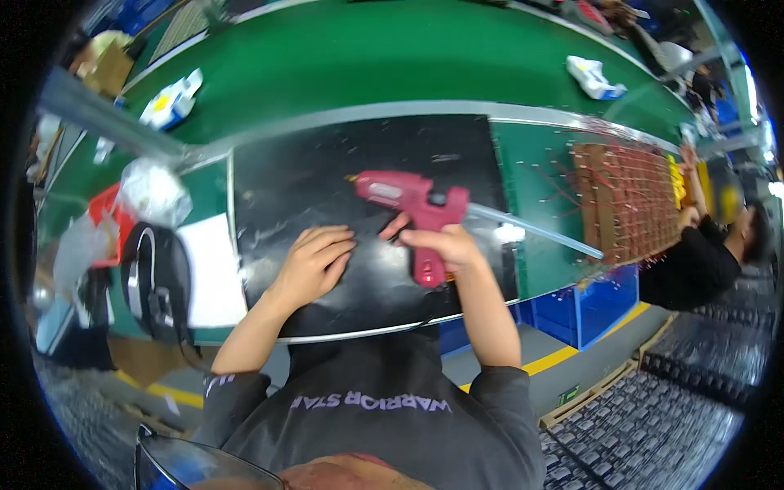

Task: Using a hot glue gun to secure components within a plastic housing on an assembly line.

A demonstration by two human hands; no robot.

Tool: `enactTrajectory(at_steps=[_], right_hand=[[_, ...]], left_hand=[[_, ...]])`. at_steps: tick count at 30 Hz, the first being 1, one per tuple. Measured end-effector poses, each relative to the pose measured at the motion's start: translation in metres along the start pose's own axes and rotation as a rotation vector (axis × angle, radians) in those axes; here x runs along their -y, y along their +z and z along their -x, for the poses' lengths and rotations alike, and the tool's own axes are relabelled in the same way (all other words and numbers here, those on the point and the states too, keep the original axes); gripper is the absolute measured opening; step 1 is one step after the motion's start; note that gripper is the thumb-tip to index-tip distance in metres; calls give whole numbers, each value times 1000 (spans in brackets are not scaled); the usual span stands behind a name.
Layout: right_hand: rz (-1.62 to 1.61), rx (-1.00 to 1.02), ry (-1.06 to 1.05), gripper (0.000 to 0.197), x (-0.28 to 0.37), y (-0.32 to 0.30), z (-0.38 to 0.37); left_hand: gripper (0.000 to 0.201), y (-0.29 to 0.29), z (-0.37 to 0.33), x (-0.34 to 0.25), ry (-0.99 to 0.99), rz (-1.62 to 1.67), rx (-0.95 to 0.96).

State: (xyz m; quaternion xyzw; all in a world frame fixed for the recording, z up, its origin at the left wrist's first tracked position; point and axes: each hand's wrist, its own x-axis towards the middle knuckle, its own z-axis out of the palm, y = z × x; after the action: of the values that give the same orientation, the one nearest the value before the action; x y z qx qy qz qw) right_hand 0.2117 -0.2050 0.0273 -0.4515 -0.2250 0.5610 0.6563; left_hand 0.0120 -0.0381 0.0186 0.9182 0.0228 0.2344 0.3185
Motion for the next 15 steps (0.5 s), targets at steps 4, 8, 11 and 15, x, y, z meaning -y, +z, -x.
enactTrajectory(at_steps=[4, 8, 11, 15], right_hand=[[35, 27, 34, 31, -6, -2, -7], [-32, 52, 29, 33, -10, -3, -5], [-27, 37, 18, 29, -9, -5, -2], [-31, 65, 0, 24, -11, -7, -3]], left_hand=[[24, -1, 5, 1, -70, -89, 16], [27, 0, 9, -1, -76, -125, 45], [25, 1, 5, -5, -58, -114, 50], [24, 2, 3, -7, -27, -97, 37]])
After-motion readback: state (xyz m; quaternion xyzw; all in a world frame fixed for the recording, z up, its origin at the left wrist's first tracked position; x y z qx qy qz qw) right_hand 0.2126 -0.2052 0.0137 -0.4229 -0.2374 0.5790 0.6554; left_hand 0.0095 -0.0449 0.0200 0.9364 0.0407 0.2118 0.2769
